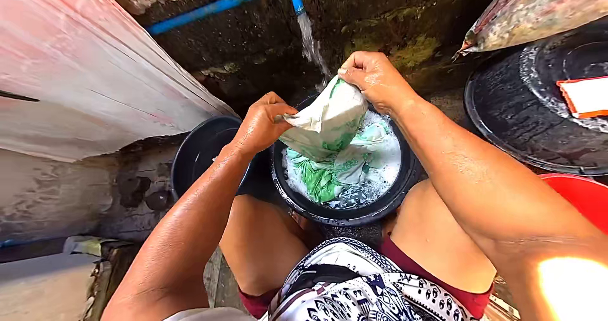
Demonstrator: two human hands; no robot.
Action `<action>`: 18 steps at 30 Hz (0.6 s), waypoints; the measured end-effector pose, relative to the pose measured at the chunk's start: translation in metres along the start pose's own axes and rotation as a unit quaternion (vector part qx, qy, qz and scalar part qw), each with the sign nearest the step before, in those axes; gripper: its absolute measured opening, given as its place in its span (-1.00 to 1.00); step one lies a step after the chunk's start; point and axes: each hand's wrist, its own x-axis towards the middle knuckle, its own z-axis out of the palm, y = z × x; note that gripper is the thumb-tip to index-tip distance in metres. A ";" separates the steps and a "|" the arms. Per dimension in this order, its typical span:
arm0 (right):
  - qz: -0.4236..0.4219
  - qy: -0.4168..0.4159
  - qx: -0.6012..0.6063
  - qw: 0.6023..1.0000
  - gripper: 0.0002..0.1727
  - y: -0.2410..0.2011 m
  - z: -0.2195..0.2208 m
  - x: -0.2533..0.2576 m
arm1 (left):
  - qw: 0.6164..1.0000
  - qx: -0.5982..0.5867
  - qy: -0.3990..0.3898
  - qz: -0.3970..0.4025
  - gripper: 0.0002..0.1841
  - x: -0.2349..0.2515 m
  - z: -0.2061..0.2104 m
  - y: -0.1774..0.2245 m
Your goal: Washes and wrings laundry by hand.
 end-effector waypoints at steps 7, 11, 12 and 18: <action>-0.016 0.001 -0.023 1.000 -0.81 -0.002 0.000 0.002 | 0.938 -0.335 0.066 -0.056 -0.71 -0.008 0.012 -0.002; -0.027 -0.006 -0.038 0.999 -0.78 -0.002 0.001 0.002 | 0.847 -0.493 0.171 -0.100 -0.67 -0.007 0.008 0.008; -0.034 -0.013 -0.034 0.999 -0.78 -0.003 0.003 0.003 | 0.828 -0.516 0.194 -0.107 -0.68 -0.006 0.008 0.009; -0.042 -0.106 -0.129 0.985 -0.80 0.006 0.039 0.004 | 0.851 -0.491 -0.016 -0.187 -0.05 0.002 0.067 0.030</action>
